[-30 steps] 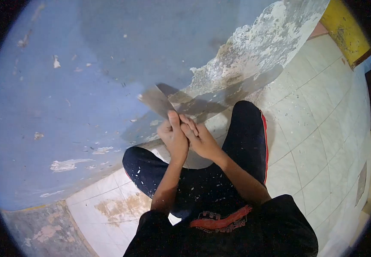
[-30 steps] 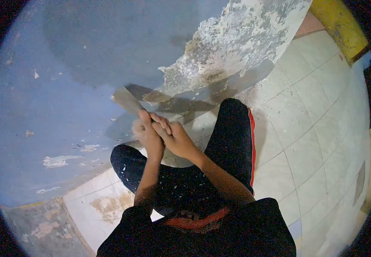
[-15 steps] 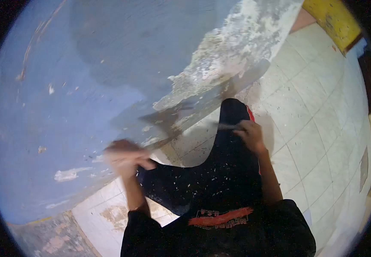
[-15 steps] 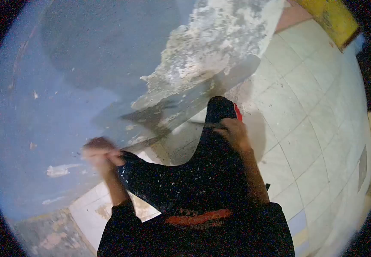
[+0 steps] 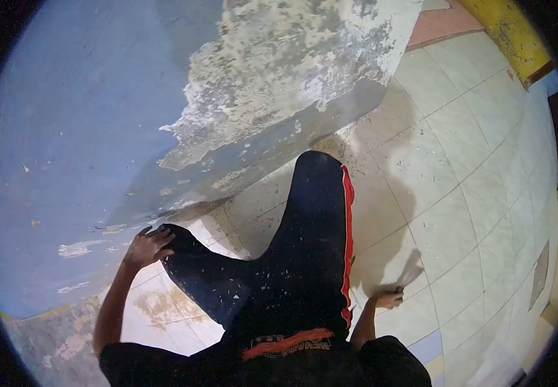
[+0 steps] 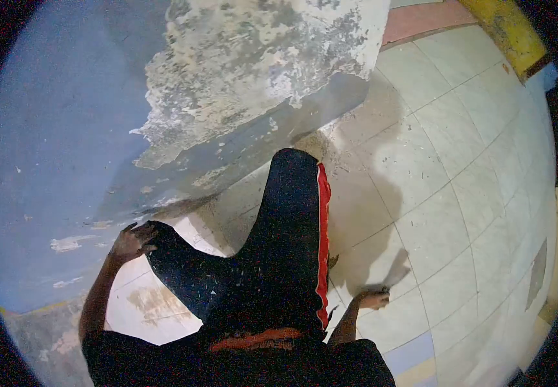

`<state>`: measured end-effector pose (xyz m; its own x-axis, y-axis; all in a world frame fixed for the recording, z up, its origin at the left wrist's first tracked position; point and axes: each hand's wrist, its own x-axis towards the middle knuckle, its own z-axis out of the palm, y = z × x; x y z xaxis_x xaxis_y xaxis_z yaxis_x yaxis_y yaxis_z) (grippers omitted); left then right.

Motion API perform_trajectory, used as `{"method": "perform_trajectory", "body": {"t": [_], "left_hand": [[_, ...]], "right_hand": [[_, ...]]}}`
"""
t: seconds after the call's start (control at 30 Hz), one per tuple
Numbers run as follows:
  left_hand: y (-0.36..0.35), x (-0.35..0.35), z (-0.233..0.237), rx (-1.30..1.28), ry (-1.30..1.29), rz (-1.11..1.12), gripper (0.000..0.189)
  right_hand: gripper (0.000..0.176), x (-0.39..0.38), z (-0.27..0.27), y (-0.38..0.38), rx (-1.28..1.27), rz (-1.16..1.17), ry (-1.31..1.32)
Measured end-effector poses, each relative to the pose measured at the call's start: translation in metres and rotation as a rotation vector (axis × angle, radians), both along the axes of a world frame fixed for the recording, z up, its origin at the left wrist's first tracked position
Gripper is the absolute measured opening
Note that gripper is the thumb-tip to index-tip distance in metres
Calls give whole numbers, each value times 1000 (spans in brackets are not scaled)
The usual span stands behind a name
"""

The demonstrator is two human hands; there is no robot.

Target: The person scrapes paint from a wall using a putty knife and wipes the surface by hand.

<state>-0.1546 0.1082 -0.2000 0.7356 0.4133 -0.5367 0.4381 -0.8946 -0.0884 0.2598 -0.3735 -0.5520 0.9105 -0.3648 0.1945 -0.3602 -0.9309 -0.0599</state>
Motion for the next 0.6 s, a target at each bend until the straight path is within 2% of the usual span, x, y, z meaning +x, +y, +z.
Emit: {"method": "perform_trajectory", "body": {"t": [0.03,0.07,0.13,0.2,0.3,0.33,0.4,0.43,0.47,0.5,0.53,0.57,0.6], "left_hand": [[-4,26,14,-132,-46,25,54],[-20,56,18,-265,-96,64,59],[-62,105,8,-403,-132,-116,71],[-107,125,-23,-576,-81,-294,77],[-134,152,-68,-536,-248,-377,79],[-130,162,-89,-534,-250,-383,79],[-110,188,-125,-770,56,-323,78],[-95,222,-130,-722,225,-565,78],[-88,231,-161,-741,248,-543,81],[-79,247,-166,-627,15,-573,80],[-67,254,-203,-638,-125,-590,80],[-62,295,-190,-556,89,-523,69],[-54,311,-206,-599,51,-413,54]], "right_hand": [[37,-3,-21,-12,8,-118,-37],[37,-5,-22,-13,18,-104,-32],[37,-3,-28,-19,42,-61,-49],[37,-5,-34,-26,58,-42,-63],[37,-7,-31,-25,89,-39,-103],[37,-5,-33,-25,97,-44,-118],[37,-3,-33,-19,111,-50,-145],[37,-2,-30,-22,111,-43,-157],[37,-2,-32,-27,108,-27,-168],[38,-3,-37,-28,111,-10,-179],[38,-2,-40,-29,118,13,-189],[38,-2,-38,-26,129,38,-197],[38,-1,-40,-25,146,56,-204]]}}
